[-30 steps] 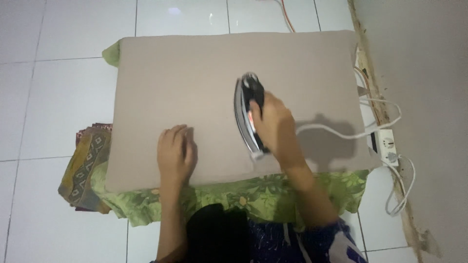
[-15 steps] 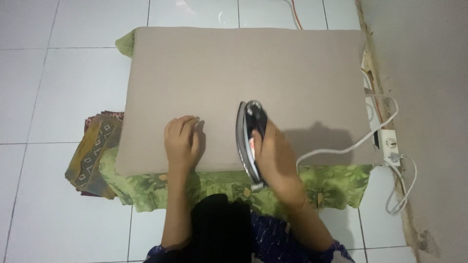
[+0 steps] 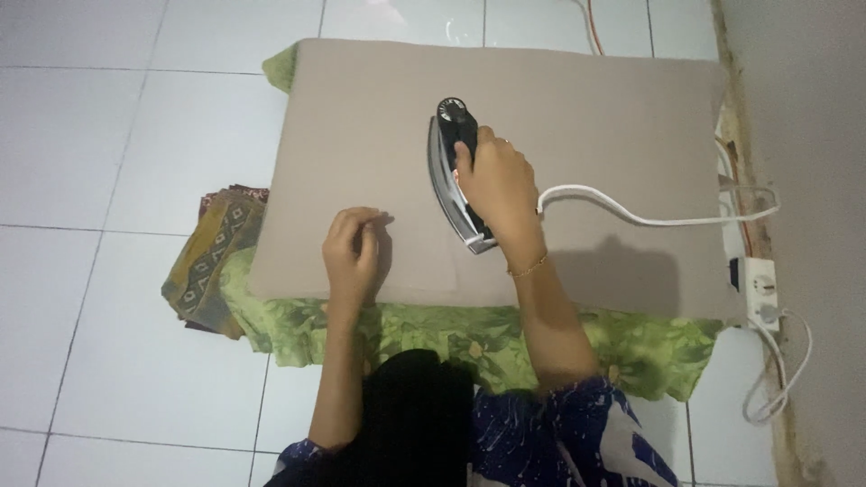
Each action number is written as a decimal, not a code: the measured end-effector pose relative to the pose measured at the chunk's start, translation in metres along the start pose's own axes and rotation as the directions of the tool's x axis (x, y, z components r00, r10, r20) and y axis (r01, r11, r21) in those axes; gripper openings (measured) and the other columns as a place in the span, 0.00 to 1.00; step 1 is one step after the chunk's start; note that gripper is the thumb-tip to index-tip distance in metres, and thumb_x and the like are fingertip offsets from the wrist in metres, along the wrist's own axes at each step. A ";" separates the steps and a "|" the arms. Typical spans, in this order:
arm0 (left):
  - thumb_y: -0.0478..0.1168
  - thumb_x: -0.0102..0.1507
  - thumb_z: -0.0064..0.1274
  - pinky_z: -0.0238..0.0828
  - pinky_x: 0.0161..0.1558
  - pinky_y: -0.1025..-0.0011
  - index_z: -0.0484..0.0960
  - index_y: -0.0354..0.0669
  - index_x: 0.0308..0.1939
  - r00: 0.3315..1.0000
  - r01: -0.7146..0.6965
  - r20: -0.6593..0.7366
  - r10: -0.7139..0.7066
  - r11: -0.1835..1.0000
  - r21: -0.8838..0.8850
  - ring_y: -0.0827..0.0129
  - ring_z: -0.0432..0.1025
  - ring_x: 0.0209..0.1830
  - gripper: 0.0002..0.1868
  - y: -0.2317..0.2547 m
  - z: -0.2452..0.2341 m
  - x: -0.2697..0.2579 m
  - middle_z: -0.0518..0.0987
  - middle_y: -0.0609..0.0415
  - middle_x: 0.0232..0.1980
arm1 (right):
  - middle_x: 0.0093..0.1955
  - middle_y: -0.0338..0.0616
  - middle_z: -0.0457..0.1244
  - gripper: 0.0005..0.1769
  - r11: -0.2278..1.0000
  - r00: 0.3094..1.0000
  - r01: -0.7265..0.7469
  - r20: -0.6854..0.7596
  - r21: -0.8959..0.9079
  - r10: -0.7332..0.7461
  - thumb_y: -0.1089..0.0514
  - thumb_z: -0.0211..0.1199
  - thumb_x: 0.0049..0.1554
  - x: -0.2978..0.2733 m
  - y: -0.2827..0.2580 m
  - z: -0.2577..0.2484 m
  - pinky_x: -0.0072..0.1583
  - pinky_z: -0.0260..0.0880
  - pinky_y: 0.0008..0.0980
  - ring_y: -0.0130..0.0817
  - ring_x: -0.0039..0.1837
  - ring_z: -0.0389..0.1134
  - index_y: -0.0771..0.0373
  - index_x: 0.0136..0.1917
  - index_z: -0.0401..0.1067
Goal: Ironing a light-colored fabric pillowcase on a flat surface.
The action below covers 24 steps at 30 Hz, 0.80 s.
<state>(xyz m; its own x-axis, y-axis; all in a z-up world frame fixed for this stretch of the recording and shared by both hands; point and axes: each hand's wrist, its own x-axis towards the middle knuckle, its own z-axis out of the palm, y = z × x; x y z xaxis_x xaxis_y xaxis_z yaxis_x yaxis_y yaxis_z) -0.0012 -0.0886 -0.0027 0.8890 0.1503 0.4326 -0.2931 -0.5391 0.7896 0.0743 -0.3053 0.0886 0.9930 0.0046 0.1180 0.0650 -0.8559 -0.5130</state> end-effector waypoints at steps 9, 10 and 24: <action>0.33 0.64 0.50 0.65 0.61 0.56 0.82 0.35 0.42 0.996 -0.093 0.016 0.091 0.966 0.243 0.50 0.71 0.58 0.07 0.006 0.008 0.001 0.78 0.43 0.53 | 0.38 0.58 0.68 0.25 0.991 0.979 -0.127 0.167 0.030 0.120 0.51 0.44 0.68 -0.076 -0.013 -0.003 0.31 0.73 0.38 0.44 0.30 0.71 0.74 0.66 0.65; 0.34 0.64 0.50 0.62 0.63 0.53 0.82 0.35 0.43 0.995 -0.103 0.030 0.098 0.956 0.276 0.48 0.69 0.61 0.08 0.006 0.008 0.001 0.77 0.41 0.56 | 0.37 0.57 0.68 0.27 0.992 0.978 -0.119 0.176 0.042 0.110 0.51 0.43 0.67 -0.090 -0.014 -0.002 0.27 0.72 0.35 0.42 0.27 0.70 0.75 0.68 0.63; 0.36 0.65 0.49 0.59 0.67 0.51 0.82 0.40 0.49 0.991 0.083 -0.134 -0.023 0.883 0.461 0.50 0.69 0.62 0.11 -0.036 -0.051 -0.002 0.76 0.43 0.58 | 0.37 0.58 0.69 0.19 0.966 0.967 0.256 -0.002 -0.028 -0.256 0.50 0.53 0.66 -0.009 -0.058 0.044 0.38 0.72 0.46 0.53 0.36 0.72 0.71 0.50 0.71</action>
<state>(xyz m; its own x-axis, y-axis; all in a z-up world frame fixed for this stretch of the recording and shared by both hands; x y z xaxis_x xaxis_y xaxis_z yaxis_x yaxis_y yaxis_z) -0.0105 -0.0270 -0.0099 0.8403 0.2728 0.4685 -0.0224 -0.8459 0.5328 0.0659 -0.2331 0.0799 0.9431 0.2222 0.2472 0.3138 -0.8404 -0.4419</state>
